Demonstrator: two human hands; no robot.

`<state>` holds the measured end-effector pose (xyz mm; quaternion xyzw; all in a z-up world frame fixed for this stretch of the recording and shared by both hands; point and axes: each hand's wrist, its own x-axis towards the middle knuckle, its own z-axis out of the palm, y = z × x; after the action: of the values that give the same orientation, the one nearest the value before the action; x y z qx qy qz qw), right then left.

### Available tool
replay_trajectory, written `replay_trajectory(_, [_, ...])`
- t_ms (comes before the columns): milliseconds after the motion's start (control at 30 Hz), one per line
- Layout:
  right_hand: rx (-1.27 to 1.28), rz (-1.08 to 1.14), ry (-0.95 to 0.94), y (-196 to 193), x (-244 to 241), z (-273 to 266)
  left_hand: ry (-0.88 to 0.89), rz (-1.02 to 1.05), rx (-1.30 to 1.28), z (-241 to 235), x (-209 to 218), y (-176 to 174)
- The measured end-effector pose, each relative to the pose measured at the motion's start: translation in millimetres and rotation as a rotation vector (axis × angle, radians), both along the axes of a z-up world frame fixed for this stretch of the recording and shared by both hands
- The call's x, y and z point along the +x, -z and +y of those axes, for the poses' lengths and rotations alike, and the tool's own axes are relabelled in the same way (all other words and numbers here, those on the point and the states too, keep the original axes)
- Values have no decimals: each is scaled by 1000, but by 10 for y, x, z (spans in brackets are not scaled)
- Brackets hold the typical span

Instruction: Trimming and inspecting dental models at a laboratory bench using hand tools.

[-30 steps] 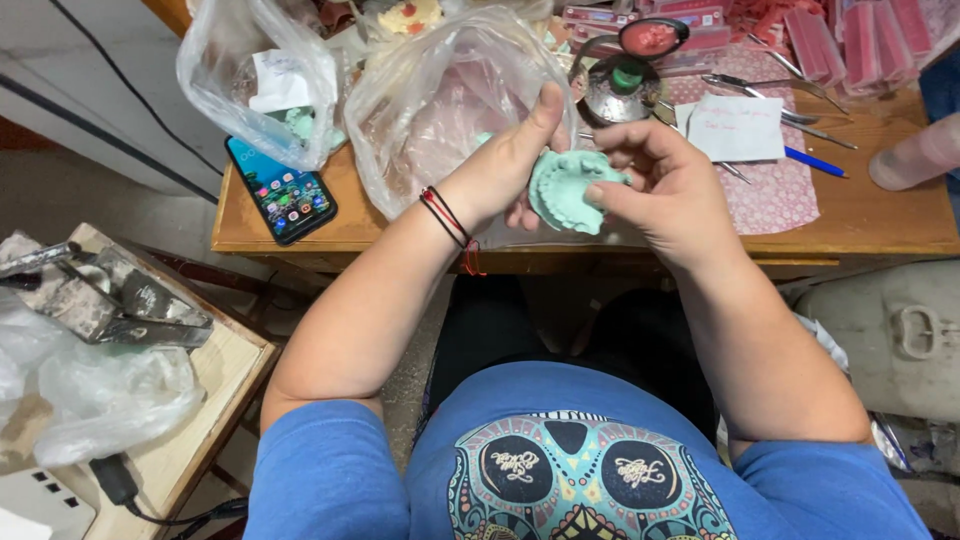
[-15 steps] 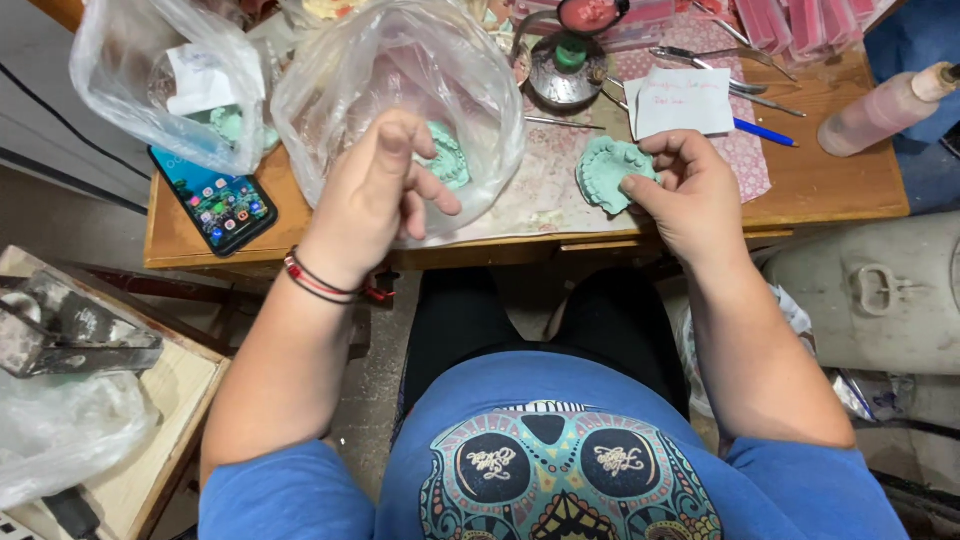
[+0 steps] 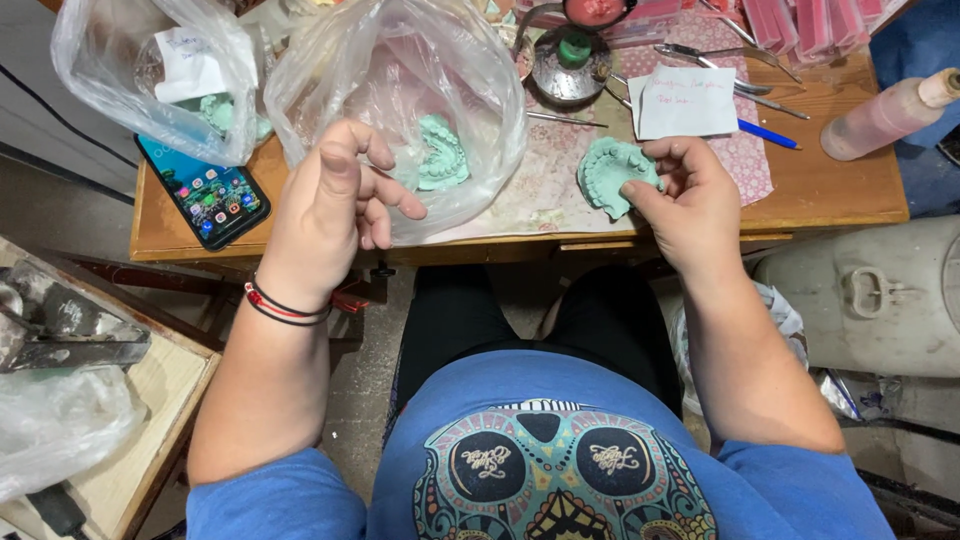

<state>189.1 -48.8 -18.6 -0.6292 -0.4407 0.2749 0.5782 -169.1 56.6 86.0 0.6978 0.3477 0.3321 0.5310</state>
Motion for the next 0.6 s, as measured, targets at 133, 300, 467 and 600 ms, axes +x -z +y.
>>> replay_trajectory(133, [-13, -56, 22, -40, -7, -27, -18, 7, 5, 10, -27, -4])
replay_trajectory(300, [-237, -591, 106, -233, -58, -63, -104, 465, 764, 69, -63, 32])
replay_trajectory(467, [-41, -966, 46, -502, -278, -4, -53, 568, 899, -12, -75, 409])
replay_trajectory(600, [356, -853, -322, -562, -888, 198, -63, 517, 1046, -112, -45, 620])
